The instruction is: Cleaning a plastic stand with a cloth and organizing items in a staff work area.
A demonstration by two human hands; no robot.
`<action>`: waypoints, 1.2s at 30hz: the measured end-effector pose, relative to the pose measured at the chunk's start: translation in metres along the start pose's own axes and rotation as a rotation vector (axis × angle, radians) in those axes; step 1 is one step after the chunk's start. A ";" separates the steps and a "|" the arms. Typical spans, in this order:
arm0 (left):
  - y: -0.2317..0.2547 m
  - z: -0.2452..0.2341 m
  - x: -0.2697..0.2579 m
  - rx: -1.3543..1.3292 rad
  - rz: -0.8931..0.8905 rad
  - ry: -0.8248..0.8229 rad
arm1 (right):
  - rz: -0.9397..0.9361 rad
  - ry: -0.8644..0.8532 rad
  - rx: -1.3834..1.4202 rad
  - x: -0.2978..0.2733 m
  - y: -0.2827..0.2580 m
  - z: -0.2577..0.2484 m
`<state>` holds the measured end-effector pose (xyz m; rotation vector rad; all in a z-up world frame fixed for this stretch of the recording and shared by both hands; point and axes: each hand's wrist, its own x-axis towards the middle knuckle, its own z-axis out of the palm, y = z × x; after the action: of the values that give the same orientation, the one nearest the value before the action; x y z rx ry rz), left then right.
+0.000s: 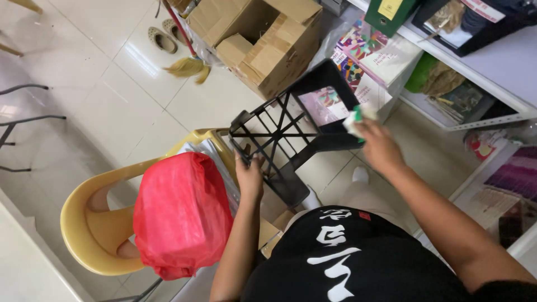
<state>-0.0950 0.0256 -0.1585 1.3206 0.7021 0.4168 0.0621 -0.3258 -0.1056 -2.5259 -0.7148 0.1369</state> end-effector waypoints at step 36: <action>0.100 0.253 0.108 0.241 0.359 0.119 | 0.284 -0.677 2.170 0.263 0.113 -0.053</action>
<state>0.1656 -0.0673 -0.0632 1.6685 0.6267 0.7220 0.3513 -0.2970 -0.1052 -0.3839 -0.0600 1.1175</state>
